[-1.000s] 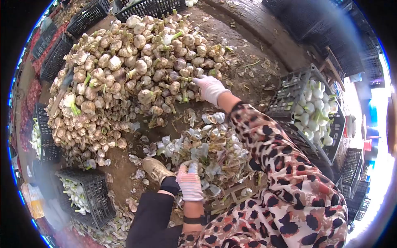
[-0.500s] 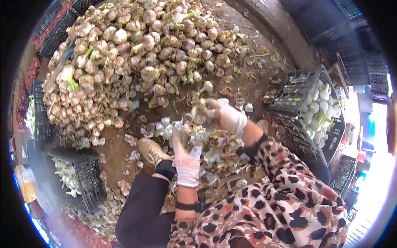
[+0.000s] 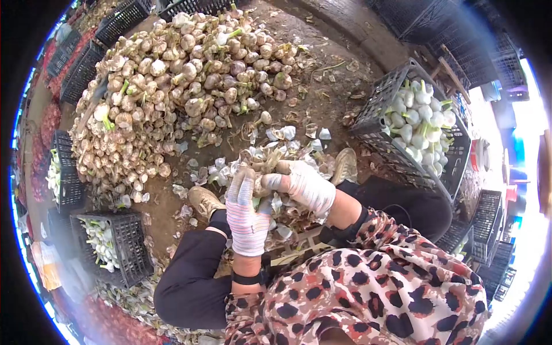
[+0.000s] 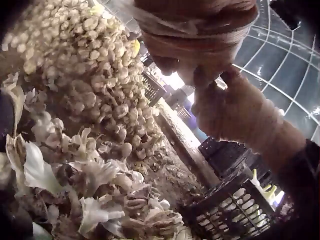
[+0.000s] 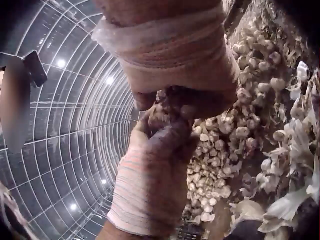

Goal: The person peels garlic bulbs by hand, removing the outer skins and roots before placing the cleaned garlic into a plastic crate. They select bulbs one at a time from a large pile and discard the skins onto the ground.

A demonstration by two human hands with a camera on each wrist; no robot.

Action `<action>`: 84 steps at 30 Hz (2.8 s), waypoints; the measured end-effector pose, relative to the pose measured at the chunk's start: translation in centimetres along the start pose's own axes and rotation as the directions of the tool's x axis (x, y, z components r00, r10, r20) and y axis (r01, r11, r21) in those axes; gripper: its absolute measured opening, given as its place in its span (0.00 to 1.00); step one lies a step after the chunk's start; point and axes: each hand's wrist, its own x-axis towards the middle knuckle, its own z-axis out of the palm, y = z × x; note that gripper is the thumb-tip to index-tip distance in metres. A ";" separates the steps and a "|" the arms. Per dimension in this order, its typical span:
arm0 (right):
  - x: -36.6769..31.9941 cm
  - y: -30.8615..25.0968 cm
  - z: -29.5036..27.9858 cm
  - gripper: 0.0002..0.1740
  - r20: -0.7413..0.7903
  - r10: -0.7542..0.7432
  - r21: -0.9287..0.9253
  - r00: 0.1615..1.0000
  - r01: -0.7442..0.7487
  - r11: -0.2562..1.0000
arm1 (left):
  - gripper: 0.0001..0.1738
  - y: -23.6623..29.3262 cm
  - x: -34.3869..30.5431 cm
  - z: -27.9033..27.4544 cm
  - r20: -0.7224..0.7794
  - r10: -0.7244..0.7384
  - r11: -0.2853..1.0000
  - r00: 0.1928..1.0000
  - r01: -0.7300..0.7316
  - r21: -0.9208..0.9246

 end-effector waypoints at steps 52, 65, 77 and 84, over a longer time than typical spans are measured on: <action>-1.2 1.1 -1.2 0.24 0.037 0.006 -0.206 0.999 0.002 0.978 | 0.44 2.6 0.4 -0.8 0.148 -0.382 0.809 0.912 0.408 -0.423; -0.5 2.8 -0.9 0.12 -0.137 -0.252 -0.193 0.958 0.224 0.955 | 0.36 2.2 0.9 -0.9 0.484 -0.592 0.080 0.644 0.646 -0.759; 2.7 7.8 -1.7 0.09 -0.389 -0.056 -0.406 0.920 -0.117 0.906 | 0.49 2.0 -0.1 0.5 0.428 -0.523 0.080 0.737 0.542 -0.836; 0.9 7.1 -4.6 0.41 -0.038 -0.209 -0.460 0.977 0.169 0.872 | 0.39 0.8 -0.4 0.1 0.461 -0.442 0.129 0.769 0.563 -0.816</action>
